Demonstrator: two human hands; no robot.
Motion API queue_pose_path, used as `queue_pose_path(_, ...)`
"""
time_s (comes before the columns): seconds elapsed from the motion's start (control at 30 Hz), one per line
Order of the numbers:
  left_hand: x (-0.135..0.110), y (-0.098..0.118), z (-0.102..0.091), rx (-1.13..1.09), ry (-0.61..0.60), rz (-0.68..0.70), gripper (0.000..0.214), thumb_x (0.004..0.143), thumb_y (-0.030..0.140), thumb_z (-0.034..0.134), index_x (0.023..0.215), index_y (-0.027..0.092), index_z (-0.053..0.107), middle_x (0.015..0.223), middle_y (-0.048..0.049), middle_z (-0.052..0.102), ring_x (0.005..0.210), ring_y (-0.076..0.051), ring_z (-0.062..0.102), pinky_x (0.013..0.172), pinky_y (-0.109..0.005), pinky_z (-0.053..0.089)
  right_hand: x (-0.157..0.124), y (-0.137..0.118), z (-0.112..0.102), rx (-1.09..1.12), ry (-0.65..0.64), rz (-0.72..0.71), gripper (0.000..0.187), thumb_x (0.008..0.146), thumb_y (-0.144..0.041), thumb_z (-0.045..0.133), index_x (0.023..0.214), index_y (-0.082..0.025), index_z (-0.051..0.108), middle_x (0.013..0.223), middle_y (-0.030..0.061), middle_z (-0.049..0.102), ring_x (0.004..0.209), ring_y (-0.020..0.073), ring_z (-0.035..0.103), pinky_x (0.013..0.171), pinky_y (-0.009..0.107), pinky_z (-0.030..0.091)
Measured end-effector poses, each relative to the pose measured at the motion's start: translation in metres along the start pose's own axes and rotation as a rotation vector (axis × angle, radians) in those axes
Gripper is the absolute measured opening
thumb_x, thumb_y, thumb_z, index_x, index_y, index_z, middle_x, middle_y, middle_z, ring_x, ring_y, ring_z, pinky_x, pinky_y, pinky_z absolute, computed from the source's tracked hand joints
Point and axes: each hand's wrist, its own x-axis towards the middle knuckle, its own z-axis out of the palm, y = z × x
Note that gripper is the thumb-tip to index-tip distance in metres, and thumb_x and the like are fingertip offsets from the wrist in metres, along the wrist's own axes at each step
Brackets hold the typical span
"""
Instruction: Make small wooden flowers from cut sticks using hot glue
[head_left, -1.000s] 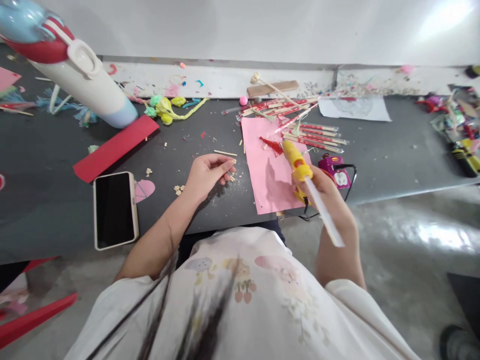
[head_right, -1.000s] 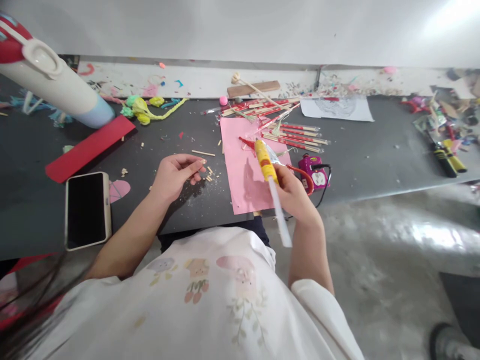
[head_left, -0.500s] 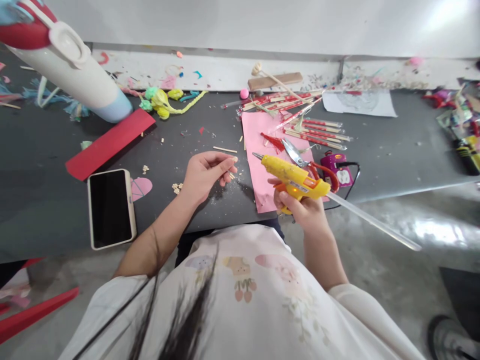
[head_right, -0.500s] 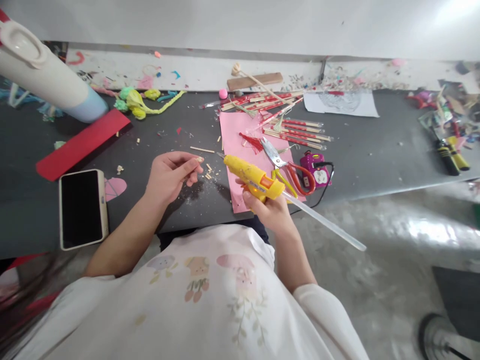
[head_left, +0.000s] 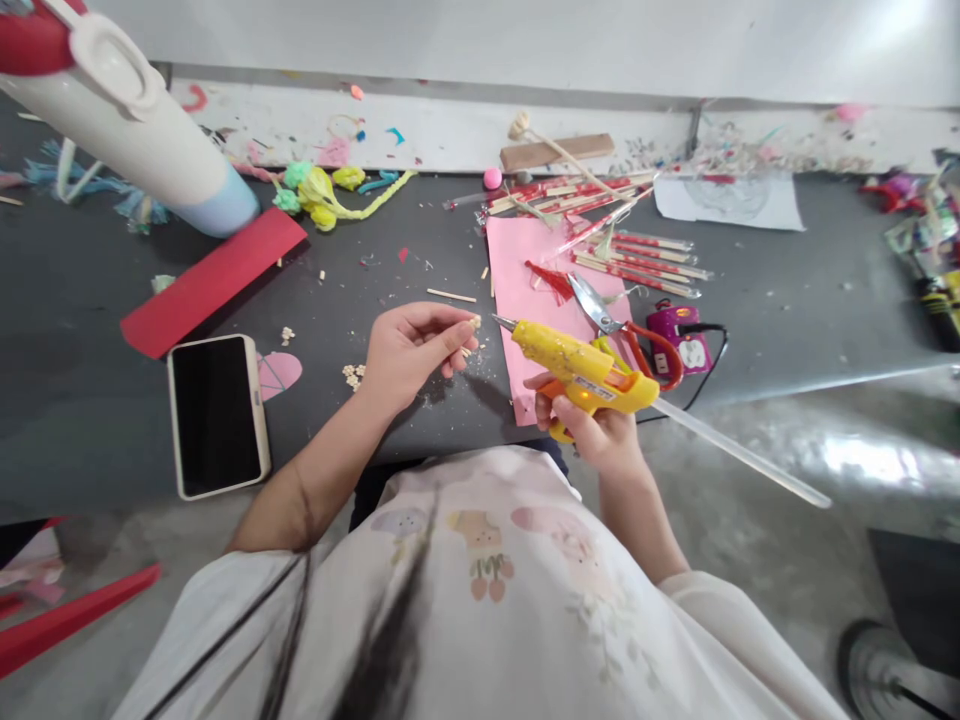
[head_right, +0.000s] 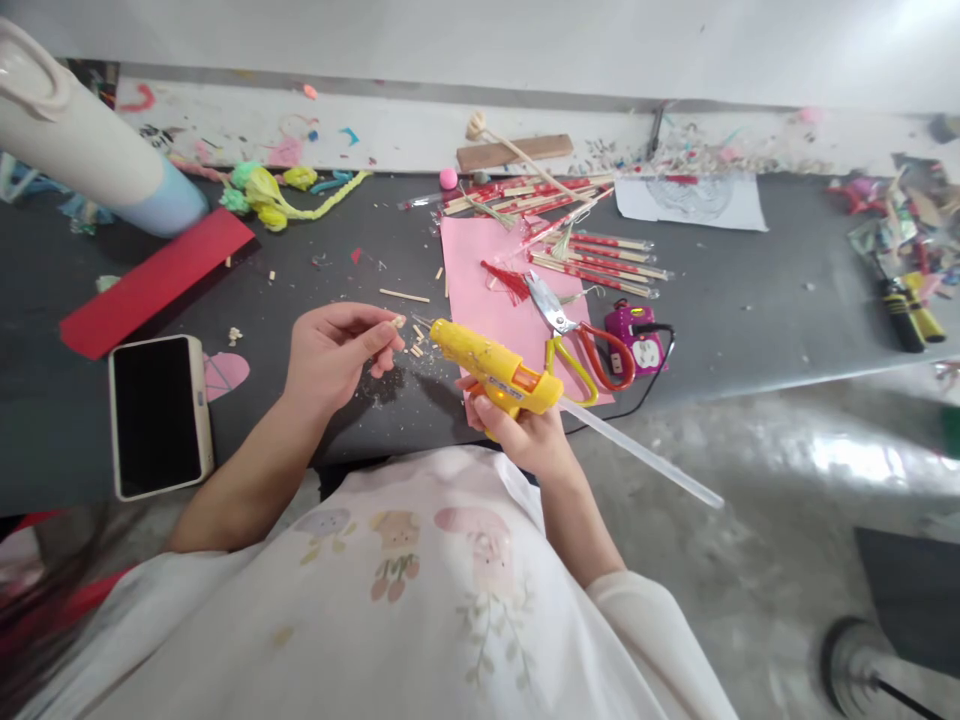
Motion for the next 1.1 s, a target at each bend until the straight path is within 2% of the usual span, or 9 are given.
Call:
queue_pose_path(0.13,0.0,0.002,0.001,-0.044,-0.015,-0.017,0.02,0.069,0.03,0.082,0.079,0.015,0.075,0.06,-0.001,0.069,0.042,-0.006,0.057,0.037,-0.015,0.041,-0.001,0.002,0.002,0.037,0.033,0.018,0.022,0.09,-0.041,0.058,0.093,-0.02,0.066,0.063,0.0001,0.06,0.054,0.0128,0.057,0.049,0.028,0.047)
queue_pose_path(0.33,0.002,0.005,0.001,-0.109,-0.035,-0.108,0.025,0.064,0.032,0.085,0.077,0.014,0.074,0.058,-0.0003,0.068,0.04,-0.005,0.055,0.035,-0.014,0.039,-0.001,0.003,0.004,0.095,0.014,0.04,0.021,0.087,-0.041,0.062,0.084,-0.021,0.066,0.067,0.001,0.062,0.052,0.0116,0.057,0.045,0.026,0.046)
queue_pose_path(0.47,0.002,0.007,0.0,-0.137,-0.06,-0.159,0.026,0.063,0.033,0.086,0.078,0.014,0.074,0.058,0.0001,0.068,0.04,-0.005,0.054,0.034,-0.014,0.037,-0.001,0.003,0.006,0.132,-0.018,0.083,0.025,0.085,-0.044,0.063,0.087,-0.02,0.067,0.063,0.0003,0.059,0.051,0.0119,0.056,0.044,0.026,0.045)
queue_pose_path(0.63,0.002,0.006,0.0,-0.111,-0.059,-0.162,0.031,0.061,0.037,0.086,0.078,0.014,0.074,0.059,-0.0005,0.068,0.04,-0.005,0.054,0.035,-0.014,0.037,-0.001,0.004,0.007,0.114,-0.006,0.109,0.029,0.085,-0.048,0.062,0.089,-0.019,0.066,0.061,-0.0003,0.058,0.05,0.0124,0.055,0.045,0.027,0.045)
queue_pose_path(0.77,0.002,0.005,0.001,-0.089,-0.041,-0.109,0.029,0.063,0.037,0.085,0.078,0.015,0.074,0.058,-0.0004,0.068,0.039,-0.005,0.053,0.035,-0.015,0.037,-0.001,0.003,0.008,0.161,-0.004,0.12,0.028,0.084,-0.047,0.064,0.091,-0.02,0.066,0.061,-0.0012,0.057,0.05,0.012,0.054,0.045,0.027,0.045)
queue_pose_path(0.93,0.001,0.004,0.002,-0.052,-0.037,-0.098,0.024,0.064,0.033,0.084,0.077,0.015,0.075,0.058,-0.0003,0.068,0.038,-0.005,0.053,0.034,-0.015,0.037,0.005,-0.002,0.015,0.268,0.086,0.091,0.022,0.083,-0.04,0.066,0.093,-0.021,0.065,0.055,-0.005,0.051,0.045,0.01,0.048,0.044,0.027,0.044)
queue_pose_path(1.1,-0.001,0.002,0.004,-0.021,-0.051,-0.18,0.028,0.062,0.035,0.085,0.077,0.013,0.075,0.057,-0.0014,0.069,0.036,-0.005,0.05,0.033,-0.016,0.036,0.02,-0.007,0.021,0.135,0.272,0.107,0.023,0.075,-0.032,0.072,0.094,-0.022,0.064,0.056,-0.0073,0.048,0.047,0.0096,0.048,0.048,0.027,0.044)
